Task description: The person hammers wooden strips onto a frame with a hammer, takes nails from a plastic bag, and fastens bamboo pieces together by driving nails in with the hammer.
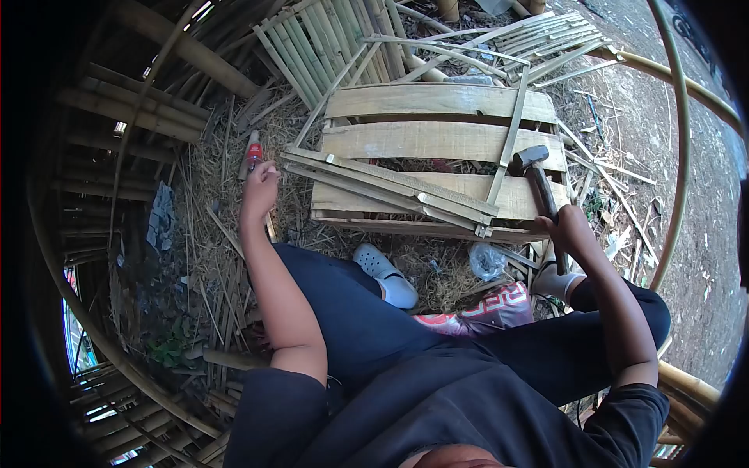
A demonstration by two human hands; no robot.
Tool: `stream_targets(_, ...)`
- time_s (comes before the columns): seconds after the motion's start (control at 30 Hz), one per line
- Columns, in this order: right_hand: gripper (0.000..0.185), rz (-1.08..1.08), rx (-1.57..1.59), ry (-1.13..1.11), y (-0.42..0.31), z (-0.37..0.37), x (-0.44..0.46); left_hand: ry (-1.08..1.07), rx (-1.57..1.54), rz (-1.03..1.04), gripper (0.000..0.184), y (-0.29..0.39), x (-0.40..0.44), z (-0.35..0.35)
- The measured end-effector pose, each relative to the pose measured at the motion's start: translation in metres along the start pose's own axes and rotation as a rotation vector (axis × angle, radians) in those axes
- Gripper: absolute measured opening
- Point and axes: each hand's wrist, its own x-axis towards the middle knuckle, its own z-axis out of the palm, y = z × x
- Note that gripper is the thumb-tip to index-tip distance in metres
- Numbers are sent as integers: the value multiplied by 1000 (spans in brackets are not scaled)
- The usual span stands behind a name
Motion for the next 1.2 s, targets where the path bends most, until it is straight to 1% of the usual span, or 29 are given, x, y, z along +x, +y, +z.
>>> stream_targets(0.03,61,78,41,-63,1,-3,3,58,114,-44,46,-25,14,6)
stream_targets(0.07,62,99,30,-77,-6,-11,1,116,226,-88,46,-41,25,10)
stream_targets(0.17,64,166,-4,-132,-17,-23,2,40,-12,-192,54,-58,48,10)
stream_targets(0.2,64,189,-11,-146,-17,-23,5,67,-90,-180,59,-64,59,16)
stream_targets(0.27,63,170,-3,-90,-15,-26,7,124,-248,-148,70,-75,80,34)
stream_targets(0.3,62,178,22,-72,-16,-32,7,170,-193,-129,74,-76,84,42)
stream_targets(0.33,57,169,5,15,-12,-27,11,215,-140,-110,78,-78,87,51)
stream_targets(0.37,54,55,21,123,-8,-24,14,256,-86,-93,82,-80,88,59)
stream_targets(0.4,52,-58,39,230,-10,-24,14,342,114,-93,86,-89,94,67)
stream_targets(0.43,50,-169,59,339,-16,-26,14,292,-51,-148,80,-75,87,67)
stream_targets(0.47,47,-173,108,333,-24,-31,13,241,-215,-200,74,-59,81,66)
stream_targets(0.5,48,-156,161,287,-30,-29,13,191,-378,-251,68,-50,76,64)
stream_targets(0.57,48,-120,271,197,-42,-25,14,52,-550,-267,48,-47,76,63)
stream_targets(0.6,49,-46,265,74,-53,-32,12,-18,-635,-277,39,-47,75,62)
stream_targets(0.7,48,-77,287,-53,-65,-25,9,22,-600,-287,18,-44,74,62)
stream_targets(0.77,44,-42,261,-156,-63,-16,12,31,-613,-303,20,-38,69,58)
stream_targets(0.83,44,-50,354,-179,-64,-10,9,19,-644,-311,22,-45,74,56)
stream_targets(0.87,45,-56,333,-196,-64,-8,8,22,-720,-284,26,-53,77,56)
stream_targets(0.9,45,-67,314,-212,-63,-6,9,41,-680,-303,29,-42,70,52)
stream_targets(0.97,43,-78,297,-261,-62,-3,12,75,-710,-333,35,-56,77,48)
stream_targets(1.03,41,-113,302,-294,-69,-6,9,54,-763,-311,37,-63,79,42)
stream_targets(1.07,35,-185,397,-264,-63,3,9,45,-790,-301,38,-67,79,41)
stream_targets(1.17,29,-135,454,-307,-64,14,12,36,-837,-271,43,-72,78,37)
stream_targets(1.2,26,-183,481,-247,-65,17,11,27,-856,-270,44,-73,78,37)
